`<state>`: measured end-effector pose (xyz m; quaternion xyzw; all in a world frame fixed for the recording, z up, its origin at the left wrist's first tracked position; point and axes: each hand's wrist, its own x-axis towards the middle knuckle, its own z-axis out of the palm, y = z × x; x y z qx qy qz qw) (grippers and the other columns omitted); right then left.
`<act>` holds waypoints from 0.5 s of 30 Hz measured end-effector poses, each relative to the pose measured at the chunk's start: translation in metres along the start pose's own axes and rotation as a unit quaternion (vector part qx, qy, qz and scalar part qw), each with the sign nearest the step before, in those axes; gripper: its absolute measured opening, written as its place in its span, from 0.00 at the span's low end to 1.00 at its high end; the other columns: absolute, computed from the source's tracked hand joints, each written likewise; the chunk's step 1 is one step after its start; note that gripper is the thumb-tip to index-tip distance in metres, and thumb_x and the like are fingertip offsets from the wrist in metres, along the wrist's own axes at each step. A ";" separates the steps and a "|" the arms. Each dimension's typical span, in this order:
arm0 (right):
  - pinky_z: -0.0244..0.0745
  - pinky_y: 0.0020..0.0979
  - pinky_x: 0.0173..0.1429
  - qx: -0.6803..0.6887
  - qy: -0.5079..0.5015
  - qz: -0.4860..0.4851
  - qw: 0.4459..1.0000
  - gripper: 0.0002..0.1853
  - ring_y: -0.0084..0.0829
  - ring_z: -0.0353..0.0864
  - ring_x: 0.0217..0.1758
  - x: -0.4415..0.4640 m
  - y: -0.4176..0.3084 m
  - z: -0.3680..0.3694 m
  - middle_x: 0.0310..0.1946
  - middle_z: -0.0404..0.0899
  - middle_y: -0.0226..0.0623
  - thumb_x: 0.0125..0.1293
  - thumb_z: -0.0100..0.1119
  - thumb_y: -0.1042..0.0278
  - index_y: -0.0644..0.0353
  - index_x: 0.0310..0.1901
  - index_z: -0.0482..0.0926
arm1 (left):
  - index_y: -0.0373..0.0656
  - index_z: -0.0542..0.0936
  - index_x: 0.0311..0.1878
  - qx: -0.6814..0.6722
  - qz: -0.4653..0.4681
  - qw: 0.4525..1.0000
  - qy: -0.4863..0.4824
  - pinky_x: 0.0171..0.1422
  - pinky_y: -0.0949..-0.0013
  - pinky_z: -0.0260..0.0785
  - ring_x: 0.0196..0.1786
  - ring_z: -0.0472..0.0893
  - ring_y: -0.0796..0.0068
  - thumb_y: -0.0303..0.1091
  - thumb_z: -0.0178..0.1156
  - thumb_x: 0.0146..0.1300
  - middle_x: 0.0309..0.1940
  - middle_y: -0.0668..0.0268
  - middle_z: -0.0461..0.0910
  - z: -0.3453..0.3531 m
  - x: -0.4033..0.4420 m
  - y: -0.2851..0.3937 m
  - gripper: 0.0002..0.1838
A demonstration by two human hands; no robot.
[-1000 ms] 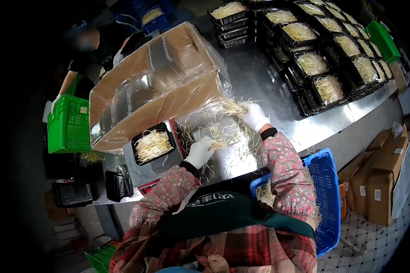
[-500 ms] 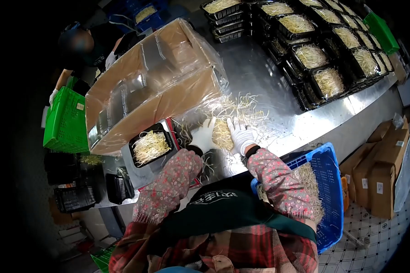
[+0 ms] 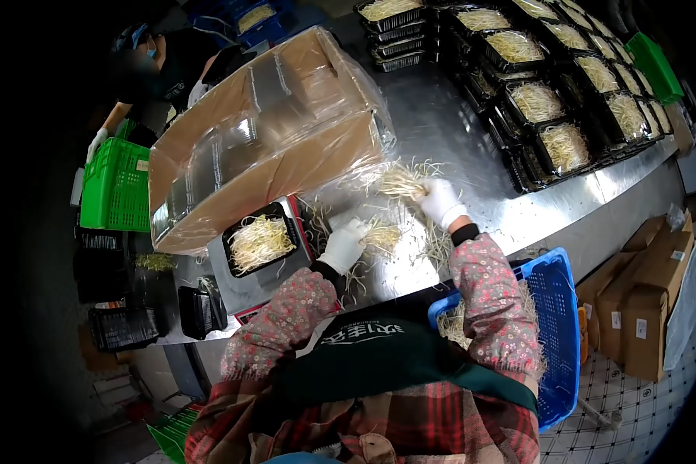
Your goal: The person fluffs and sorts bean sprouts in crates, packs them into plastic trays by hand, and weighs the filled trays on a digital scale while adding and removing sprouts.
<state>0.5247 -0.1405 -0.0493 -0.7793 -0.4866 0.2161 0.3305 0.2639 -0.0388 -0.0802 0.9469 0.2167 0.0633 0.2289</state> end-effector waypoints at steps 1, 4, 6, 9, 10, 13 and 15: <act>0.79 0.38 0.42 0.068 -0.020 0.018 0.997 0.13 0.48 0.85 0.37 -0.001 -0.017 0.012 0.34 0.84 0.54 0.61 0.66 0.66 0.65 0.43 0.84 | 0.42 0.81 0.47 0.000 -0.001 1.000 0.001 0.46 0.53 0.76 0.45 0.81 0.52 0.25 0.57 0.59 0.45 0.56 0.79 0.005 -0.001 0.004 0.13; 0.67 0.39 0.71 -0.172 -0.208 0.015 0.963 0.34 0.51 0.71 0.68 0.001 -0.008 0.061 0.65 0.71 0.59 0.56 0.70 0.61 0.65 0.64 0.74 | 0.35 0.76 0.61 -0.035 -0.100 0.994 0.008 0.60 0.57 0.74 0.56 0.79 0.49 0.24 0.56 0.60 0.61 0.50 0.74 0.003 -0.010 0.006 0.23; 0.63 0.38 0.74 -0.159 -0.201 -0.002 0.967 0.39 0.50 0.67 0.72 -0.007 -0.002 0.054 0.68 0.66 0.58 0.56 0.70 0.60 0.64 0.68 0.68 | 0.36 0.76 0.61 -0.060 -0.099 0.993 0.021 0.61 0.59 0.74 0.57 0.79 0.49 0.23 0.56 0.60 0.62 0.51 0.74 -0.004 -0.029 0.002 0.23; 0.52 0.39 0.80 -0.195 -0.203 0.004 0.960 0.57 0.51 0.53 0.79 -0.012 -0.020 0.041 0.76 0.54 0.56 0.51 0.75 0.49 0.64 0.77 0.51 | 0.37 0.79 0.57 -0.180 -0.137 0.974 0.015 0.62 0.60 0.72 0.58 0.78 0.50 0.27 0.58 0.61 0.62 0.53 0.75 -0.026 -0.057 0.020 0.19; 0.51 0.40 0.80 -0.211 -0.189 0.005 0.959 0.61 0.53 0.52 0.79 -0.016 -0.029 0.043 0.76 0.52 0.56 0.48 0.77 0.46 0.65 0.77 0.50 | 0.37 0.80 0.56 -0.219 -0.129 0.967 0.012 0.61 0.61 0.72 0.57 0.79 0.50 0.28 0.60 0.61 0.61 0.53 0.76 -0.025 -0.065 0.023 0.18; 0.53 0.43 0.79 -0.300 -0.194 -0.011 0.934 0.68 0.56 0.52 0.79 -0.030 -0.069 0.058 0.77 0.50 0.58 0.41 0.79 0.37 0.67 0.76 0.49 | 0.37 0.82 0.52 -0.294 -0.106 0.949 -0.028 0.55 0.70 0.76 0.48 0.84 0.63 0.30 0.64 0.61 0.60 0.57 0.79 -0.031 -0.087 0.036 0.16; 0.64 0.44 0.72 -0.304 -0.171 -0.009 0.937 0.57 0.50 0.66 0.70 -0.034 -0.055 0.088 0.67 0.67 0.53 0.48 0.76 0.42 0.65 0.73 0.58 | 0.38 0.81 0.57 -0.323 -0.127 0.936 -0.062 0.54 0.70 0.76 0.46 0.85 0.69 0.30 0.63 0.62 0.58 0.57 0.80 -0.038 -0.102 0.046 0.19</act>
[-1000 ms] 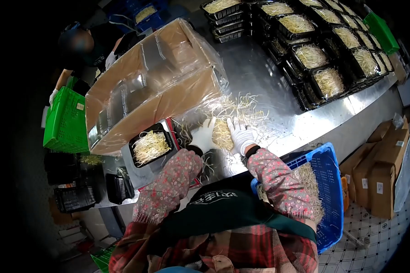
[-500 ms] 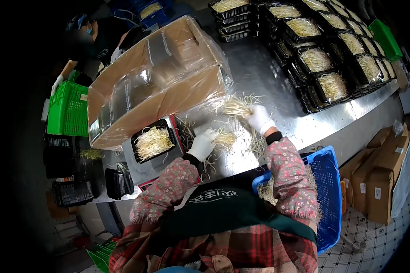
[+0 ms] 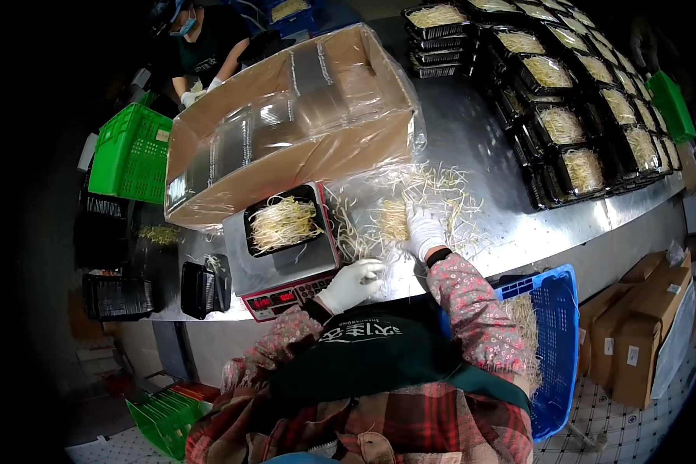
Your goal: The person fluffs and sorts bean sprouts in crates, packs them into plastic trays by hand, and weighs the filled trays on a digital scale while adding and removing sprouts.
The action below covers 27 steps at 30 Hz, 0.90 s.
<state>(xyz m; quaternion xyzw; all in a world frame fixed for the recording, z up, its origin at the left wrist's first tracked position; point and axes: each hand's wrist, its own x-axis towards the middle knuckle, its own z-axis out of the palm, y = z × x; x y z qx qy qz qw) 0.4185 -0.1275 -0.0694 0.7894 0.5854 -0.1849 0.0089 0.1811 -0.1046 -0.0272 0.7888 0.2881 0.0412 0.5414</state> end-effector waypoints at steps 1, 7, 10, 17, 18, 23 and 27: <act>0.68 0.44 0.68 -0.001 0.041 -0.001 0.999 0.47 0.50 0.70 0.66 0.009 0.007 0.021 0.61 0.72 0.52 0.52 0.73 0.46 0.65 0.68 0.64 | 0.39 0.79 0.60 -0.025 0.019 0.999 -0.004 0.54 0.69 0.76 0.46 0.84 0.71 0.30 0.62 0.63 0.56 0.58 0.81 -0.003 -0.011 0.000 0.21; 0.77 0.46 0.52 0.127 0.124 -0.020 0.984 0.18 0.53 0.81 0.46 0.009 0.025 0.009 0.38 0.82 0.53 0.58 0.69 0.56 0.63 0.42 0.83 | 0.41 0.80 0.59 -0.037 0.022 0.998 0.035 0.48 0.73 0.75 0.44 0.84 0.76 0.30 0.61 0.65 0.46 0.63 0.84 -0.034 -0.068 0.006 0.19; 0.78 0.40 0.53 0.255 0.157 -0.038 0.953 0.22 0.50 0.84 0.48 -0.003 0.016 -0.018 0.42 0.84 0.56 0.57 0.71 0.61 0.67 0.49 0.82 | 0.41 0.80 0.59 -0.060 -0.017 0.998 0.018 0.46 0.74 0.75 0.41 0.83 0.79 0.30 0.61 0.65 0.40 0.65 0.86 -0.056 -0.093 0.013 0.19; 0.80 0.39 0.47 0.336 0.128 -0.044 0.932 0.22 0.46 0.87 0.41 0.014 0.005 -0.028 0.37 0.85 0.57 0.55 0.72 0.64 0.69 0.49 0.83 | 0.40 0.83 0.53 -0.102 0.085 0.939 0.316 0.50 0.74 0.74 0.45 0.82 0.78 0.26 0.59 0.68 0.46 0.65 0.85 -0.137 -0.130 0.013 0.13; 0.80 0.39 0.46 0.349 0.119 -0.064 0.927 0.21 0.44 0.87 0.39 0.010 -0.006 -0.049 0.35 0.86 0.54 0.56 0.72 0.66 0.67 0.50 0.82 | 0.39 0.82 0.55 -0.122 0.037 0.922 0.364 0.55 0.73 0.73 0.50 0.81 0.76 0.27 0.57 0.70 0.49 0.65 0.84 -0.153 -0.134 0.011 0.13; 0.78 0.37 0.52 0.269 0.193 -0.301 0.894 0.21 0.41 0.83 0.44 -0.006 -0.129 -0.140 0.41 0.82 0.44 0.58 0.68 0.70 0.62 0.55 0.80 | 0.31 0.63 0.72 -0.168 0.141 0.870 0.442 0.76 0.65 0.58 0.72 0.68 0.64 0.36 0.46 0.78 0.69 0.54 0.70 -0.196 -0.094 -0.075 0.25; 0.73 0.41 0.62 0.117 0.201 -0.392 0.890 0.30 0.44 0.76 0.57 0.032 -0.202 -0.115 0.53 0.78 0.43 0.60 0.67 0.60 0.59 0.63 0.73 | 0.34 0.59 0.75 0.146 0.120 0.867 0.461 0.78 0.65 0.55 0.75 0.65 0.60 0.31 0.50 0.75 0.72 0.52 0.65 -0.197 -0.078 -0.052 0.28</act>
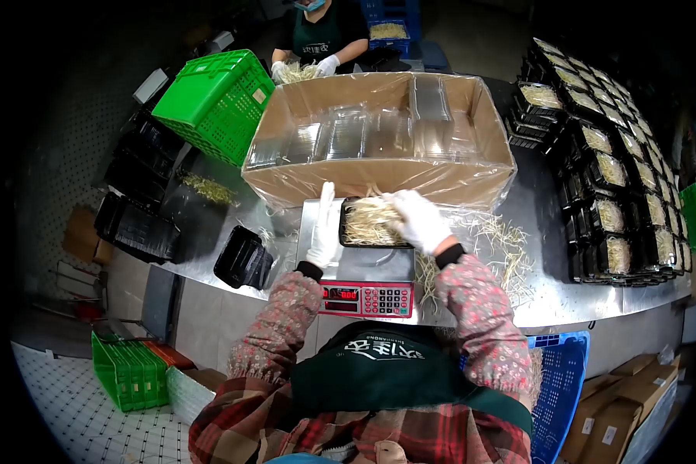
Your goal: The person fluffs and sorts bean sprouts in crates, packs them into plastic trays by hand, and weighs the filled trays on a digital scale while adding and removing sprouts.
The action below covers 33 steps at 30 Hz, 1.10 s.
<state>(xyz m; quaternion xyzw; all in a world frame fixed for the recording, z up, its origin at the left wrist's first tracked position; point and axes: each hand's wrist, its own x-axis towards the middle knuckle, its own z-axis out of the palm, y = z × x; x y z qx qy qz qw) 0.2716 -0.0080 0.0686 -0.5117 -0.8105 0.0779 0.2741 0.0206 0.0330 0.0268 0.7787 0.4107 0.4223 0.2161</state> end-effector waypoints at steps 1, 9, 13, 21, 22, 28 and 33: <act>0.70 0.43 0.66 -0.049 -0.047 -0.009 0.998 0.33 0.48 0.73 0.62 0.007 0.001 0.023 0.57 0.75 0.48 0.62 0.65 0.53 0.60 0.66 0.70 | 0.36 0.61 0.75 -0.054 -0.018 0.998 -0.019 0.76 0.62 0.57 0.72 0.66 0.56 0.29 0.52 0.72 0.69 0.51 0.68 0.009 0.002 0.009 0.29; 0.56 0.39 0.78 0.070 -0.176 -0.005 0.982 0.43 0.51 0.61 0.75 0.011 0.005 0.036 0.71 0.63 0.55 0.59 0.68 0.58 0.62 0.73 0.60 | 0.38 0.67 0.71 0.289 0.126 0.935 -0.164 0.77 0.49 0.51 0.68 0.70 0.56 0.41 0.50 0.71 0.66 0.54 0.72 0.040 0.001 -0.008 0.29; 0.52 0.37 0.81 0.161 -0.131 0.061 0.976 0.43 0.45 0.57 0.78 -0.009 0.012 -0.021 0.74 0.61 0.52 0.58 0.68 0.63 0.59 0.74 0.60 | 0.40 0.66 0.72 0.238 0.127 0.953 -0.138 0.76 0.54 0.57 0.70 0.70 0.55 0.36 0.53 0.70 0.67 0.53 0.72 0.020 0.005 0.006 0.28; 0.59 0.40 0.78 0.089 -0.046 0.181 0.978 0.43 0.47 0.61 0.77 -0.079 0.077 -0.065 0.71 0.64 0.54 0.58 0.74 0.58 0.58 0.73 0.64 | 0.35 0.69 0.70 -0.091 -0.013 0.995 -0.039 0.72 0.65 0.64 0.67 0.73 0.62 0.31 0.50 0.74 0.65 0.53 0.74 -0.040 0.038 -0.038 0.23; 0.61 0.41 0.76 0.108 -0.046 0.198 0.973 0.47 0.51 0.62 0.76 -0.078 0.074 -0.062 0.72 0.62 0.57 0.56 0.75 0.55 0.58 0.74 0.61 | 0.35 0.69 0.70 -0.071 -0.039 0.995 -0.054 0.73 0.64 0.63 0.67 0.73 0.62 0.32 0.51 0.74 0.65 0.53 0.74 -0.047 0.046 -0.022 0.23; 0.70 0.42 0.67 -0.056 -0.156 0.170 0.971 0.54 0.54 0.72 0.67 -0.019 0.021 -0.015 0.65 0.69 0.59 0.50 0.75 0.46 0.59 0.75 0.58 | 0.33 0.70 0.65 0.175 0.152 0.957 -0.173 0.70 0.45 0.59 0.67 0.69 0.48 0.52 0.53 0.70 0.64 0.45 0.71 0.030 0.035 0.014 0.32; 0.79 0.47 0.50 -0.085 -0.229 0.161 0.956 0.17 0.50 0.84 0.43 -0.015 0.029 0.007 0.36 0.85 0.49 0.55 0.69 0.56 0.56 0.43 0.85 | 0.40 0.71 0.66 0.188 0.144 0.930 -0.281 0.61 0.50 0.65 0.57 0.72 0.53 0.54 0.57 0.65 0.56 0.55 0.74 0.052 0.030 0.011 0.33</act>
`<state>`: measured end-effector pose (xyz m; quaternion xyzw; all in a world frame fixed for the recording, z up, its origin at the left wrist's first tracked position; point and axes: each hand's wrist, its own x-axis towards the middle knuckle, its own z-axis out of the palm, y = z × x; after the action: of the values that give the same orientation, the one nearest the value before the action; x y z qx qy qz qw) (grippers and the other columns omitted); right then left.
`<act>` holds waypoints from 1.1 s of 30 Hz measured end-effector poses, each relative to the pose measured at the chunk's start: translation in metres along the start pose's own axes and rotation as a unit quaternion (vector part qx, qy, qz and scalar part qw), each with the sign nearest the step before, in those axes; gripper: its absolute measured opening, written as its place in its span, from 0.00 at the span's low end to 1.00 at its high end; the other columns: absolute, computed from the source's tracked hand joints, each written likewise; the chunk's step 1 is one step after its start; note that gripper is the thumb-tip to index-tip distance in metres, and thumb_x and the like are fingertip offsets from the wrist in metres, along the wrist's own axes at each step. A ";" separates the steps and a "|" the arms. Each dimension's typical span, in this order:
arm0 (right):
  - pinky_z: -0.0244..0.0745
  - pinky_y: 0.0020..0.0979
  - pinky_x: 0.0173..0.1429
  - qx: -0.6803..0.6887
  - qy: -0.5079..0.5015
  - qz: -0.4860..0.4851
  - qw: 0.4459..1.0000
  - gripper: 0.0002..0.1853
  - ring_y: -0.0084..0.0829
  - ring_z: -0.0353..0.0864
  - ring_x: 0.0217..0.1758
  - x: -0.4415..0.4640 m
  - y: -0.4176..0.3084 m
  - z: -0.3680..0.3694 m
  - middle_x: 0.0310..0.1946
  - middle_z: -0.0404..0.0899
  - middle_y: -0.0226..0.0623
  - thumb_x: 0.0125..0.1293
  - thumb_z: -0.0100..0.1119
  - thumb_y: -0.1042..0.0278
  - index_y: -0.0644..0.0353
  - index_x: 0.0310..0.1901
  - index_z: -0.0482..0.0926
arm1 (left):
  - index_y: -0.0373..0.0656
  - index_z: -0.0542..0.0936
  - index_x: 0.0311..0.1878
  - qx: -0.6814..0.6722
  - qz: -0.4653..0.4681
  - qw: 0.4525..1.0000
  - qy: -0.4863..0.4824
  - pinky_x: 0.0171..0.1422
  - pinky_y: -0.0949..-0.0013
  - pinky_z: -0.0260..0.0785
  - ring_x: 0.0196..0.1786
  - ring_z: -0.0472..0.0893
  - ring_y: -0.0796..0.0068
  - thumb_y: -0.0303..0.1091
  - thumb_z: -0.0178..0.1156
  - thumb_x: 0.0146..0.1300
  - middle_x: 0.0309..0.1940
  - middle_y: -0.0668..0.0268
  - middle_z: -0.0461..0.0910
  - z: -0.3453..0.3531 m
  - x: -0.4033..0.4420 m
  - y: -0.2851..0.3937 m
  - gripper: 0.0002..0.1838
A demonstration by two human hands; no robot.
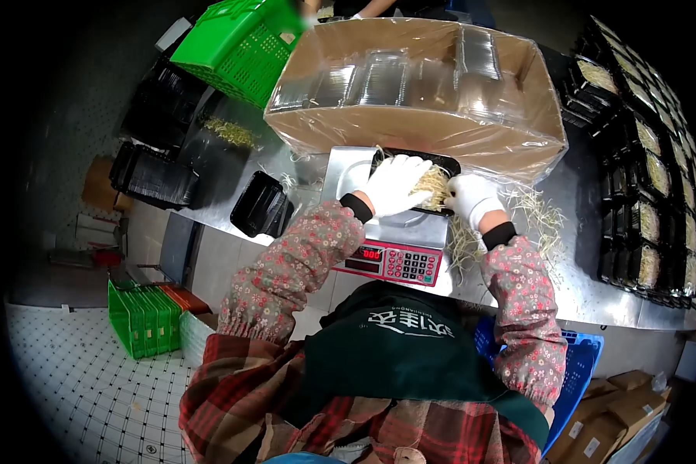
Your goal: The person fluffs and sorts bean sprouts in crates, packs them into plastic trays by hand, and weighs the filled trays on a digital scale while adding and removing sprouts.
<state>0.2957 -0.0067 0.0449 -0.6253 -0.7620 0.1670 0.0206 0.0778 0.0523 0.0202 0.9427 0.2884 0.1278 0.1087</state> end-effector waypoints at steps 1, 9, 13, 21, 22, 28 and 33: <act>0.79 0.47 0.47 -0.015 0.035 0.001 0.999 0.09 0.49 0.85 0.40 -0.003 -0.006 0.004 0.33 0.85 0.46 0.57 0.65 0.60 0.55 0.32 0.85 | 0.41 0.72 0.64 0.014 -0.002 1.000 0.018 0.60 0.49 0.64 0.56 0.72 0.53 0.54 0.57 0.65 0.54 0.55 0.75 0.005 0.001 -0.002 0.32; 0.78 0.44 0.45 0.087 0.143 0.035 0.985 0.11 0.50 0.84 0.37 -0.037 0.038 -0.053 0.31 0.83 0.51 0.58 0.65 0.62 0.61 0.34 0.87 | 0.41 0.65 0.72 -0.026 -0.023 0.999 0.017 0.69 0.47 0.59 0.63 0.69 0.49 0.59 0.58 0.65 0.63 0.52 0.70 0.012 0.000 -0.004 0.40; 0.78 0.33 0.40 0.257 0.244 0.027 0.935 0.10 0.37 0.85 0.32 -0.050 0.021 -0.094 0.31 0.85 0.45 0.62 0.68 0.67 0.63 0.41 0.87 | 0.38 0.61 0.75 -0.156 -0.061 0.985 0.041 0.78 0.56 0.56 0.71 0.67 0.50 0.48 0.75 0.50 0.68 0.49 0.69 -0.016 -0.002 0.009 0.52; 0.78 0.39 0.49 0.074 0.242 -0.167 0.953 0.12 0.41 0.82 0.45 0.021 -0.024 -0.012 0.38 0.82 0.38 0.65 0.62 0.62 0.54 0.47 0.85 | 0.27 0.51 0.76 -0.370 -0.145 0.905 0.153 0.77 0.63 0.57 0.74 0.64 0.58 0.33 0.79 0.49 0.73 0.44 0.61 -0.018 -0.066 -0.023 0.58; 0.76 0.40 0.56 0.069 0.158 -0.119 0.978 0.15 0.41 0.80 0.51 0.020 -0.025 -0.007 0.44 0.81 0.39 0.65 0.61 0.60 0.54 0.50 0.84 | 0.27 0.49 0.77 -0.429 -0.173 0.875 0.142 0.78 0.63 0.55 0.76 0.62 0.58 0.31 0.78 0.50 0.74 0.44 0.59 -0.021 -0.073 -0.020 0.58; 0.69 0.39 0.69 0.210 0.196 -0.085 0.954 0.21 0.46 0.75 0.62 -0.012 -0.005 -0.027 0.56 0.79 0.48 0.63 0.60 0.71 0.59 0.59 0.79 | 0.29 0.52 0.76 -0.359 -0.211 0.900 0.127 0.79 0.57 0.54 0.77 0.60 0.50 0.35 0.78 0.48 0.74 0.44 0.59 -0.045 -0.101 -0.015 0.58; 0.65 0.42 0.71 0.169 0.338 -0.103 0.920 0.26 0.49 0.74 0.64 0.010 -0.032 0.013 0.59 0.77 0.52 0.69 0.58 0.58 0.65 0.64 0.73 | 0.33 0.62 0.72 -0.087 -0.046 0.985 0.145 0.75 0.47 0.56 0.73 0.63 0.44 0.56 0.74 0.45 0.70 0.44 0.65 -0.042 -0.047 0.007 0.56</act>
<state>0.2600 -0.0058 0.0400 -0.5499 -0.7302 0.0692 0.3994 0.0313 0.0251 0.0532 0.8868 0.3325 0.2824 0.1527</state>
